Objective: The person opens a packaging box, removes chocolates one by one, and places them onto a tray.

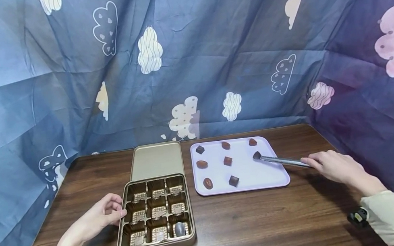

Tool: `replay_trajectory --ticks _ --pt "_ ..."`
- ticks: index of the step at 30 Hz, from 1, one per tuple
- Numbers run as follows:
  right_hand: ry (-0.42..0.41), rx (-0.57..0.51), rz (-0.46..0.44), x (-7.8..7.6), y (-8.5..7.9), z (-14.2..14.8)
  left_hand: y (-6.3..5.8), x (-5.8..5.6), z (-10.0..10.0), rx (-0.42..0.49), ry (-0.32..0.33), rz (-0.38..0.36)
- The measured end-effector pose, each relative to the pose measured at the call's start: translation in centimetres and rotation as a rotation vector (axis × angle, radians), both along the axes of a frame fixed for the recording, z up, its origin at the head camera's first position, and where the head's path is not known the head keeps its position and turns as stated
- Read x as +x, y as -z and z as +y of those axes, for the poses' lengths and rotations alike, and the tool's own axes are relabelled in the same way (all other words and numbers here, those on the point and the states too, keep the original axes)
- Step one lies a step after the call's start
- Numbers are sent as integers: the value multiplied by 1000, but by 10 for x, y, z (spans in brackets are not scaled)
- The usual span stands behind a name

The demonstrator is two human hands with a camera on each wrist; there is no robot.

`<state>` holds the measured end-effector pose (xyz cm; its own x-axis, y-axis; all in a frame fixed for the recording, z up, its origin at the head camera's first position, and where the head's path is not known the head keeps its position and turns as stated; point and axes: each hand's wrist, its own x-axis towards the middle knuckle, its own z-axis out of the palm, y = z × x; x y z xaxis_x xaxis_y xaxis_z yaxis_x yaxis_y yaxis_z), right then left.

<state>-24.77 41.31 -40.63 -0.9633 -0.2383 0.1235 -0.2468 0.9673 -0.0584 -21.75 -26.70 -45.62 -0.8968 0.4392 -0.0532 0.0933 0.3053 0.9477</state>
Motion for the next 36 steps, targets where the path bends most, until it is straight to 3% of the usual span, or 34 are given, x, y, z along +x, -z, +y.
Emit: replay_trajectory --ticks 8,19,27,36 --pt "6 -16 -13 3 8 1 1 0 1 -2 5 2" --pt "42 -30 -21 0 4 4 0 1 0 -3 -3 7" --pt "47 -28 20 4 -8 -12 0 0 -1 -16 -15 5" --pt "-51 -6 129 24 -34 -61 -2 -1 1 -35 -22 8"
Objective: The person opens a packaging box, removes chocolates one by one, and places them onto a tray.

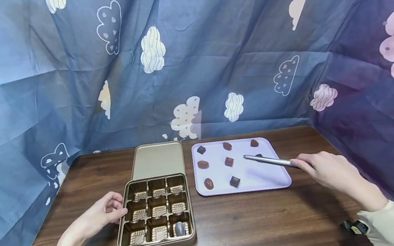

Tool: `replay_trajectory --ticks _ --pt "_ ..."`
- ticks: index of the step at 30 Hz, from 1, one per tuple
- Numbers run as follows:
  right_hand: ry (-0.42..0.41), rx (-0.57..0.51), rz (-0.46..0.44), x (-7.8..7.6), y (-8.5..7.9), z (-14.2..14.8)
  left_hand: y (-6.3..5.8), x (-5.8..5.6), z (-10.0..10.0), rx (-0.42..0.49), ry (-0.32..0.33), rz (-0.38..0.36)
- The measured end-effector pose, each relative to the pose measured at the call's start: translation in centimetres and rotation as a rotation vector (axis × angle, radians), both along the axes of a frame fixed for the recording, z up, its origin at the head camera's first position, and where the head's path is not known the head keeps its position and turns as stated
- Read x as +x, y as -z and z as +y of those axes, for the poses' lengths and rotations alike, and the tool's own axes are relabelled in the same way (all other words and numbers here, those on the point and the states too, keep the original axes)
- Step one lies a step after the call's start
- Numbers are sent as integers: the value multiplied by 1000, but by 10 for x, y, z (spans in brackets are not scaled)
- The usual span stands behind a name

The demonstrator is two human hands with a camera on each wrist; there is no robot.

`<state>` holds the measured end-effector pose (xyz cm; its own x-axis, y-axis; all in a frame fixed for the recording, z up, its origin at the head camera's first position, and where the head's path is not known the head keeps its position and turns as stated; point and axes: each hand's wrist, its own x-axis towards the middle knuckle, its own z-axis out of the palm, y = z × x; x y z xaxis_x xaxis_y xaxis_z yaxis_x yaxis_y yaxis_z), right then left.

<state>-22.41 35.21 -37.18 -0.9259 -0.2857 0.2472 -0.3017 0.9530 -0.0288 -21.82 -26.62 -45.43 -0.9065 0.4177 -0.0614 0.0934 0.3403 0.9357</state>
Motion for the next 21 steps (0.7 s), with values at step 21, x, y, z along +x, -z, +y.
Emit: replay_trajectory --ticks 21 --pt "-456 128 260 35 -13 -131 1 1 0 -15 -5 -3"
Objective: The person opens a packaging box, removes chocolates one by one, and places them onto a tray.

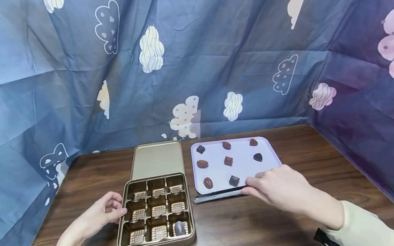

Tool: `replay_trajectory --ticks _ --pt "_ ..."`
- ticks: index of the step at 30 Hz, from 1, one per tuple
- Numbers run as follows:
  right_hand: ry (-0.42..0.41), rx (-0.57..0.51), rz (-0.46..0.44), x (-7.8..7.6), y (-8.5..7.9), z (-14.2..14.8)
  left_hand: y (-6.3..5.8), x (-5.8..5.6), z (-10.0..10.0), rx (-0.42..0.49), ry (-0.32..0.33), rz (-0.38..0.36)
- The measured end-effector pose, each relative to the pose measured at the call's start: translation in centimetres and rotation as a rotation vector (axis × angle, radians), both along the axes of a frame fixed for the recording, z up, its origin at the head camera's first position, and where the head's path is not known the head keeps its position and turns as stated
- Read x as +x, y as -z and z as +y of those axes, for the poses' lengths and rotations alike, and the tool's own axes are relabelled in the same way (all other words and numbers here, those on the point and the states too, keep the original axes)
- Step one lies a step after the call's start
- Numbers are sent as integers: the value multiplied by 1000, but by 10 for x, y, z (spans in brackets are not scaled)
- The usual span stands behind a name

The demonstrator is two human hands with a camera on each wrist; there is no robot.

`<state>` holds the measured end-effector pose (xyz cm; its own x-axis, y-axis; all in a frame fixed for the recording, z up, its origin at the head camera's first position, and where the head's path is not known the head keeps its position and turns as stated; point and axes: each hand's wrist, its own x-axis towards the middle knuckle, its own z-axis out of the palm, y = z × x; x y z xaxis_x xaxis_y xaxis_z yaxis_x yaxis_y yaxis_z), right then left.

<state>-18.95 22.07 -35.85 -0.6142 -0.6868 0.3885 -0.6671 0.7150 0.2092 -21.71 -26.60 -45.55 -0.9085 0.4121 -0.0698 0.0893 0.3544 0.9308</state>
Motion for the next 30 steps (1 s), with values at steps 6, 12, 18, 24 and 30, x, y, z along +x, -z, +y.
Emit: replay_trajectory --ticks 6,12,18,24,30 --pt "-49 74 48 6 2 -38 2 1 -1 24 15 2" --pt "-8 260 -3 17 -16 -80 3 1 -4 27 15 4" --pt "4 453 66 33 -43 -121 1 1 -3 35 15 2" --pt "79 641 27 45 -57 -153 0 0 -1 22 11 -1" --pt "159 700 11 46 -58 -171 0 -1 0 28 18 16"
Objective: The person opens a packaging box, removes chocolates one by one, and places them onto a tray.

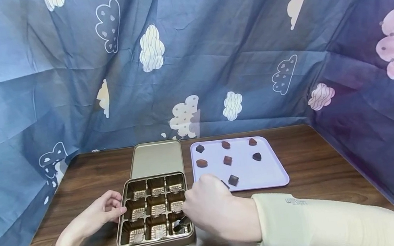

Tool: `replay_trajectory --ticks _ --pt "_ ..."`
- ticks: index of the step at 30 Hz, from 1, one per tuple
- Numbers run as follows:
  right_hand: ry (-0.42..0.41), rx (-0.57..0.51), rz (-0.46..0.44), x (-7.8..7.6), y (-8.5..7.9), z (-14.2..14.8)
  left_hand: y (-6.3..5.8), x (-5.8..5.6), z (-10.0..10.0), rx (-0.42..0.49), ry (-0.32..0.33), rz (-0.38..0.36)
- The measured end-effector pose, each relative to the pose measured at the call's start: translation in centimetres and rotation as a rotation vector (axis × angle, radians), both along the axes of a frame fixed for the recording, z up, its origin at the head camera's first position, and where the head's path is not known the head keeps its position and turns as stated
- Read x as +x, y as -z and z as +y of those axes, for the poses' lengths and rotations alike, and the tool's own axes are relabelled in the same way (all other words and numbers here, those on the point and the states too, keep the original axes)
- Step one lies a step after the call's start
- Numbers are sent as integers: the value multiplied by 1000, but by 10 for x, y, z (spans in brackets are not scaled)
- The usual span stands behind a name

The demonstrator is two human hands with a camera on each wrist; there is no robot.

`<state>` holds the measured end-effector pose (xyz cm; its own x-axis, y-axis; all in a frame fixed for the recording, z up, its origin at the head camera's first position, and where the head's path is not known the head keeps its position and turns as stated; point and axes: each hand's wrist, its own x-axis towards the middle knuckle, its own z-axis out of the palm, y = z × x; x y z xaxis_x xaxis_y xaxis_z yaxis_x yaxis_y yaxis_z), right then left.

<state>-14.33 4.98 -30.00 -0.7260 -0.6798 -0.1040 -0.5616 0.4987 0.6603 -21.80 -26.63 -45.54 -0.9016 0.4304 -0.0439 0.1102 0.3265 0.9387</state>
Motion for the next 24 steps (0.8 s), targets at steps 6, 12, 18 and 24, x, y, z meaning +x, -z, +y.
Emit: replay_trajectory --ticks 6,12,18,24 --pt "37 -3 -28 -8 7 -8 0 0 0 -3 -6 -16" --pt "-17 5 -11 -9 13 -7 0 0 -1 -17 -8 -11" --pt "-30 22 -34 -12 10 -5 0 1 0 -8 -9 -15" --pt "-15 16 -104 -22 2 6 0 1 0 -18 -18 -10"
